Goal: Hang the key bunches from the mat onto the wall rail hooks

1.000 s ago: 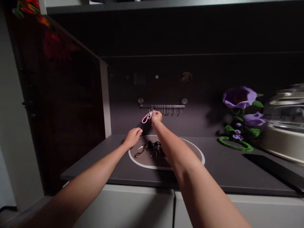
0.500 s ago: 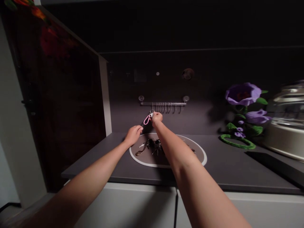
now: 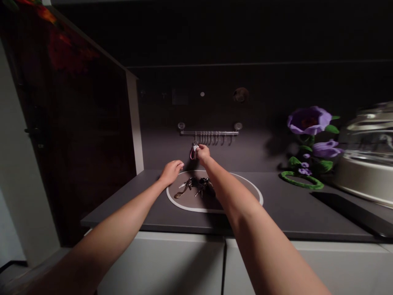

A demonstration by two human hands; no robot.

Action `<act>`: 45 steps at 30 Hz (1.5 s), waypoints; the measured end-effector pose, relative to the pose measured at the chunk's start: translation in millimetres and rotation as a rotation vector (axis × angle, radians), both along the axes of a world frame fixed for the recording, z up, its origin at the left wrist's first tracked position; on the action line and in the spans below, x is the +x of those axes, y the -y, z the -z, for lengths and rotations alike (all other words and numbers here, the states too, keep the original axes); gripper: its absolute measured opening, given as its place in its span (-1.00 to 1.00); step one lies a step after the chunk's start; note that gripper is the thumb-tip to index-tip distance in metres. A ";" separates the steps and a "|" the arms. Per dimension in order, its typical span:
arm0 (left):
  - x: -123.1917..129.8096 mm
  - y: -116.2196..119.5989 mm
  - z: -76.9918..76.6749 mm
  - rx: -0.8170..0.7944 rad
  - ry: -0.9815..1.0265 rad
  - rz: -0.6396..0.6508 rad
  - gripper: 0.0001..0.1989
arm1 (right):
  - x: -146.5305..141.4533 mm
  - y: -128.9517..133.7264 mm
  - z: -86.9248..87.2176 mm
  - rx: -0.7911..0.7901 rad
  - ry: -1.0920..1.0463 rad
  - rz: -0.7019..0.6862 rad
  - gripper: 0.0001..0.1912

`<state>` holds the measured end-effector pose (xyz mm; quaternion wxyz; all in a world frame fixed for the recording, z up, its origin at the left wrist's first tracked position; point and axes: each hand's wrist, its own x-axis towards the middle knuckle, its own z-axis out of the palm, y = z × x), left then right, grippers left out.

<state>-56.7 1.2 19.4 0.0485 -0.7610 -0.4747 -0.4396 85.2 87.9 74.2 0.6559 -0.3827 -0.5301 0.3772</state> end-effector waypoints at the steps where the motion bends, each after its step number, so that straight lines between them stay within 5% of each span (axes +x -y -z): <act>1: 0.0 0.3 -0.3 -0.001 -0.002 0.005 -0.74 | 1.4 1.5 0.8 -0.034 -0.002 -0.010 -0.71; 9: 2.3 7.6 -3.7 -0.019 -0.019 0.081 -0.78 | 12.5 28.2 5.6 -0.139 0.006 0.001 -0.66; 18: 9.0 15.7 -2.6 -0.087 -0.048 0.185 -0.79 | 29.0 78.4 20.1 -0.204 0.047 -0.198 -0.84; 22: 13.0 18.9 0.1 -0.161 -0.051 0.176 -0.76 | 36.2 87.7 36.2 -0.145 0.229 -0.167 -0.85; 31: 16.9 14.3 8.4 -0.302 -0.082 0.172 -0.68 | 37.5 85.5 53.8 0.183 0.991 0.023 -0.75; 45: 8.7 5.8 10.2 -0.601 0.361 0.211 -0.95 | 32.2 81.8 53.2 0.195 1.161 0.039 -0.72</act>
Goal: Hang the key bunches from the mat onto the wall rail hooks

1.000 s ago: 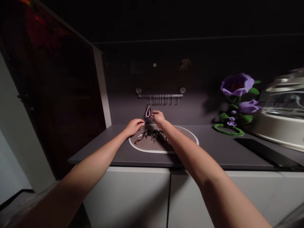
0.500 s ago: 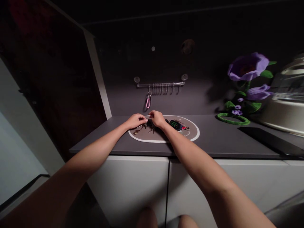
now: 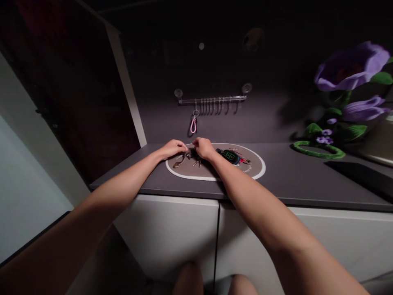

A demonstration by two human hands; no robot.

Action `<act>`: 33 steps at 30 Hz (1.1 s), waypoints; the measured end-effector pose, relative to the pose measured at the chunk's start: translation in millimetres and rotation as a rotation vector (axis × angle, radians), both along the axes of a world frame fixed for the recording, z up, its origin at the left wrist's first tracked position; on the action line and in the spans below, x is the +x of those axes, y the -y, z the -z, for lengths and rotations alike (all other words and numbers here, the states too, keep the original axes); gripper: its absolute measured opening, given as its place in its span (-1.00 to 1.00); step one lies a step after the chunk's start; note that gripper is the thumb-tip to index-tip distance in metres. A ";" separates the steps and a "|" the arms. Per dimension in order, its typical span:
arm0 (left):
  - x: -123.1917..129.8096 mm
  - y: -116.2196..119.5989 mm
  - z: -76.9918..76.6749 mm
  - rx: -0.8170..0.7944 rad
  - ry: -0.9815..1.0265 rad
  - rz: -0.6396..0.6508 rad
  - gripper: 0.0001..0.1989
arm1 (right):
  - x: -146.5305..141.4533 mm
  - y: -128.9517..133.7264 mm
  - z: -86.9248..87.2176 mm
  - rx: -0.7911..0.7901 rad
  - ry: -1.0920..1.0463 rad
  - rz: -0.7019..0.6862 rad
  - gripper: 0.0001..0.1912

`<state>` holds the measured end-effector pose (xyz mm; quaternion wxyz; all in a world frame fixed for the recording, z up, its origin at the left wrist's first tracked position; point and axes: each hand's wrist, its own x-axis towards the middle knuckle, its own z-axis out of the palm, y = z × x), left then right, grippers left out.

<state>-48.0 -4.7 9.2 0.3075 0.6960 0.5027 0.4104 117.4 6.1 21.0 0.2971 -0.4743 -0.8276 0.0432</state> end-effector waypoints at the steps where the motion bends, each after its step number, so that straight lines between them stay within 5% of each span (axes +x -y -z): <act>1: -0.3 0.3 -0.5 -0.028 0.054 0.004 -0.95 | -0.1 0.8 -0.5 0.002 0.009 0.003 -0.72; 17: -4.2 7.6 -13.3 -0.178 0.735 0.210 -0.93 | -1.2 5.1 -3.6 0.012 0.072 -0.005 -0.73; 33: -7.3 6.4 -16.4 -0.143 0.864 0.281 -0.95 | -4.2 7.4 -7.3 0.113 -0.433 -0.169 -0.73</act>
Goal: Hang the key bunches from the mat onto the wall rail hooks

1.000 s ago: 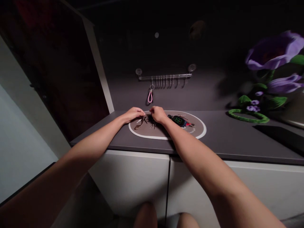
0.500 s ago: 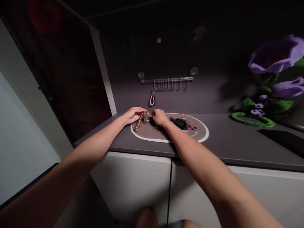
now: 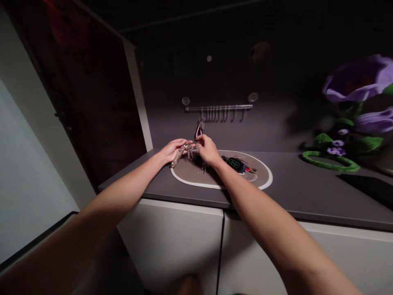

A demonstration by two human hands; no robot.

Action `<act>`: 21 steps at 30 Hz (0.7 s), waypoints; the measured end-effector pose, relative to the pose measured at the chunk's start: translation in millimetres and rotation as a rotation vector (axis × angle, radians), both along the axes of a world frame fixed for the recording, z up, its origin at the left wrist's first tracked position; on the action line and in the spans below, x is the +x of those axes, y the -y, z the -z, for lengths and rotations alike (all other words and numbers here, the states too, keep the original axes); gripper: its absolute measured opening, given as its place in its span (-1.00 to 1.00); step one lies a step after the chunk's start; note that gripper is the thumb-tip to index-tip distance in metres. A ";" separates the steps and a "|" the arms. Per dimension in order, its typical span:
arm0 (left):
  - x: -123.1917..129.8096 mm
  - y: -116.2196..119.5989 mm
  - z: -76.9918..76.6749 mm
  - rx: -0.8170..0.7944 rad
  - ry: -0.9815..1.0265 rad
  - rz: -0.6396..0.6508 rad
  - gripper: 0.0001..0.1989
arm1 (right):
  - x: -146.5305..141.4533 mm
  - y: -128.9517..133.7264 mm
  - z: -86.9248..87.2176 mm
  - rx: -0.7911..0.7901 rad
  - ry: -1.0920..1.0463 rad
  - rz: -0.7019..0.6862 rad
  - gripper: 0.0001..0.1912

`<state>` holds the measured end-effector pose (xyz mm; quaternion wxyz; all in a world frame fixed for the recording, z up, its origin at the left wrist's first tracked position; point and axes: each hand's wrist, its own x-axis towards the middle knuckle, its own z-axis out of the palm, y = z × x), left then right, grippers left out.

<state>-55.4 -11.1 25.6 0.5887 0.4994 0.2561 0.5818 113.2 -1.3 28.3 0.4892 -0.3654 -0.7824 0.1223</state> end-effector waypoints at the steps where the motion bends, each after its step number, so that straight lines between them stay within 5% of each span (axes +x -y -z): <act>1: 0.5 0.0 0.3 0.001 -0.008 -0.004 -0.95 | -0.5 0.5 -0.8 -0.003 -0.011 -0.023 -0.75; 21: 8.6 5.0 0.2 0.012 -0.048 -0.008 -0.94 | -3.1 -0.8 2.8 -0.063 -0.118 -0.183 -0.80</act>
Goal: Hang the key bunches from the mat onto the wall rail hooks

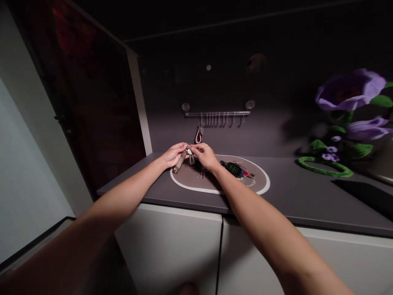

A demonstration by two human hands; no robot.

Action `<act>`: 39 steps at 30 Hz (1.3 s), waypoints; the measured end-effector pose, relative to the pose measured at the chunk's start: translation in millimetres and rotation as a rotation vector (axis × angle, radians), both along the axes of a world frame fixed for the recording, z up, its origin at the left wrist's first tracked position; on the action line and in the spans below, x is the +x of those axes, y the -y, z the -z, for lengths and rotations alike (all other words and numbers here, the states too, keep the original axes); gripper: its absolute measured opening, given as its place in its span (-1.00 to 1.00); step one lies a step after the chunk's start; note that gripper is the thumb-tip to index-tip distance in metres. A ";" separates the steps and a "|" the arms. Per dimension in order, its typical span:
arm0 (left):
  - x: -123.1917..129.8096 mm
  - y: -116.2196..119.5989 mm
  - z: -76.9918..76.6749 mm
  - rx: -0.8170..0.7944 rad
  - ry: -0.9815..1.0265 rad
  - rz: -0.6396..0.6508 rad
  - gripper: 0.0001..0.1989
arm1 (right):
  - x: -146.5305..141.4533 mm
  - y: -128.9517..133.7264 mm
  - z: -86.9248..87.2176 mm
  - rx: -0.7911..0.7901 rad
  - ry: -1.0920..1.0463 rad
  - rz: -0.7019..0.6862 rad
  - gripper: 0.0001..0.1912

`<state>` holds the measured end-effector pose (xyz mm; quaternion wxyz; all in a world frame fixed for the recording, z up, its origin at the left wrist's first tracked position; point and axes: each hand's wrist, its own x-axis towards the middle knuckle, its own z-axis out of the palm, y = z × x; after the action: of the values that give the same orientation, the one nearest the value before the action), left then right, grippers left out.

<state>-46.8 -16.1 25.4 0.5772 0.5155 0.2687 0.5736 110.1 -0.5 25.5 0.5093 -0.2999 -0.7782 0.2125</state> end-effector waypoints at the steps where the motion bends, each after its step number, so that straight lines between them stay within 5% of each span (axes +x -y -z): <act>1: 0.5 0.1 0.2 0.004 -0.001 -0.004 -0.92 | 0.3 0.2 0.0 -0.001 -0.005 -0.001 -0.80; 9: 13.7 1.9 0.6 0.130 -0.098 -0.129 -0.76 | 7.0 1.5 2.2 -0.054 -0.071 -0.039 -0.73; 17: 32.1 -4.2 -20.0 0.434 -0.600 -0.541 -0.90 | 12.3 -5.8 -0.3 0.000 -0.134 0.114 -0.67; 22: 40.1 -4.3 -20.5 0.486 -0.675 -0.769 -0.84 | 14.3 -21.1 -17.5 0.014 -0.161 0.240 -0.66; 29: 28.3 -4.7 0.3 0.605 -1.004 -0.793 -0.81 | 9.7 -55.9 -50.5 -0.051 -0.251 0.342 -0.65; 39: 22.9 -10.0 2.1 0.619 -1.170 -0.808 -0.80 | -11.0 -91.0 -69.5 -0.227 -0.604 0.327 -0.79</act>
<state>-23.9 -6.1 23.3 -0.0830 0.7343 0.5244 0.4231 99.0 90.5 95.0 0.7070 -0.3986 -0.5058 0.2922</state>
